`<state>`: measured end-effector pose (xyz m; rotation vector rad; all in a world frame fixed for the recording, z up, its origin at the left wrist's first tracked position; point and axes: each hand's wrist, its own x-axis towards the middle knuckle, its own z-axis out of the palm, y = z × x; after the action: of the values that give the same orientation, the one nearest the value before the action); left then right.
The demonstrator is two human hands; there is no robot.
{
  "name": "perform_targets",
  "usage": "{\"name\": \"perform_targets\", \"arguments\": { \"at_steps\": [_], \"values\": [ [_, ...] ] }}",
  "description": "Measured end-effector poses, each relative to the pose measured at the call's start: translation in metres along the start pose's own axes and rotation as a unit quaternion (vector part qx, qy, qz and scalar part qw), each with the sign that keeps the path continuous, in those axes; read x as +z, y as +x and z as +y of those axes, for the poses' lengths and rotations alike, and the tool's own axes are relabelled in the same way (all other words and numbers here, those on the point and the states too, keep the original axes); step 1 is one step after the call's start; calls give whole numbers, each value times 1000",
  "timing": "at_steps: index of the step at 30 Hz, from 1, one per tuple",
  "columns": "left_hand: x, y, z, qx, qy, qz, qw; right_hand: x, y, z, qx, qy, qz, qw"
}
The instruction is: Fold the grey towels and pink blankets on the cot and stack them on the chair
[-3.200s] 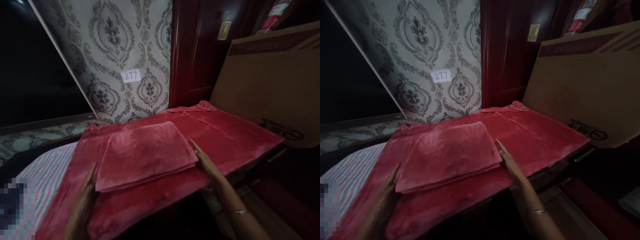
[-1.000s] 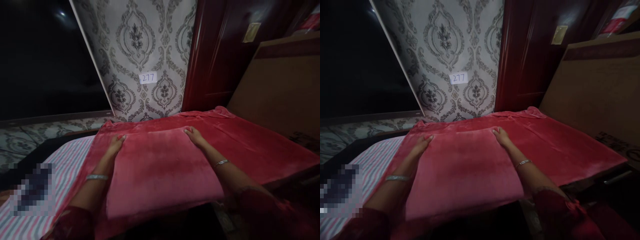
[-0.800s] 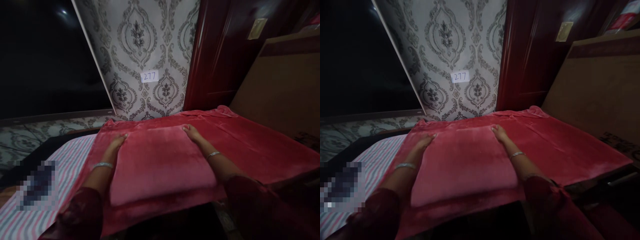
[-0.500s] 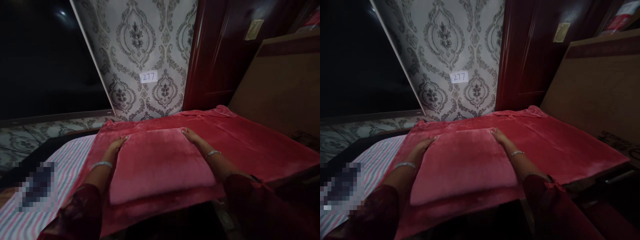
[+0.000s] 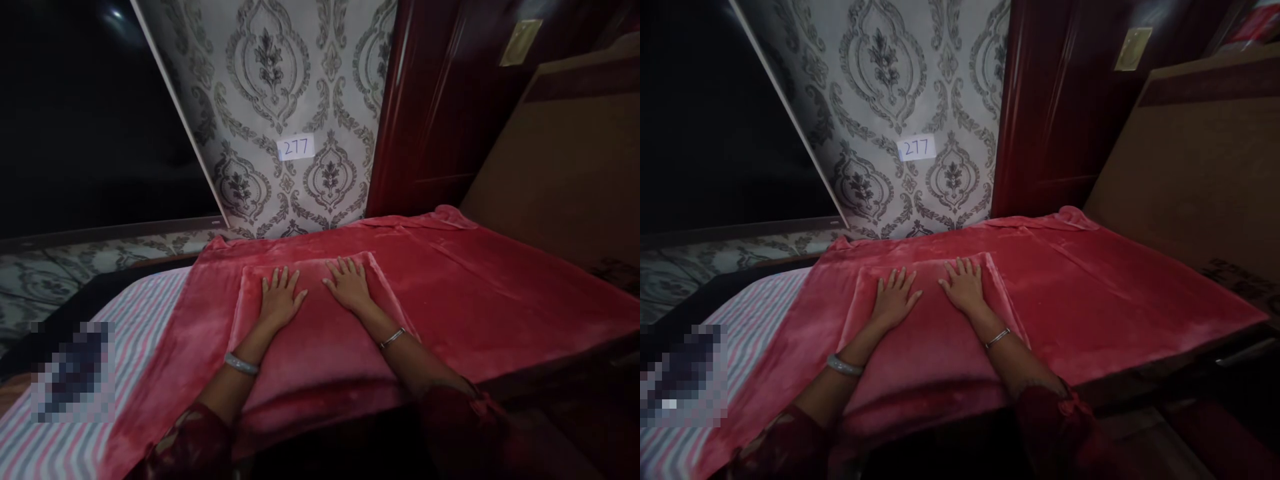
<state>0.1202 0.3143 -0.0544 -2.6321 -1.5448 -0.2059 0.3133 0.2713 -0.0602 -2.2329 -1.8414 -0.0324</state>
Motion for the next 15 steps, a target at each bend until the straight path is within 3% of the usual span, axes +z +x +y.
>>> {"name": "perform_targets", "arguments": {
  "at_steps": [8,11,15],
  "values": [
    [-11,3,-16,-28,10,-8,1000,-11,8,24,12,-2,-24,1000],
    [-18,3,-39,-89,12,-29,996,-18,5,50,80,9,-28,996],
    [-17,1,-71,-161,-74,-41,983,-24,-6,79,173,87,-48,980]
  ]
}}
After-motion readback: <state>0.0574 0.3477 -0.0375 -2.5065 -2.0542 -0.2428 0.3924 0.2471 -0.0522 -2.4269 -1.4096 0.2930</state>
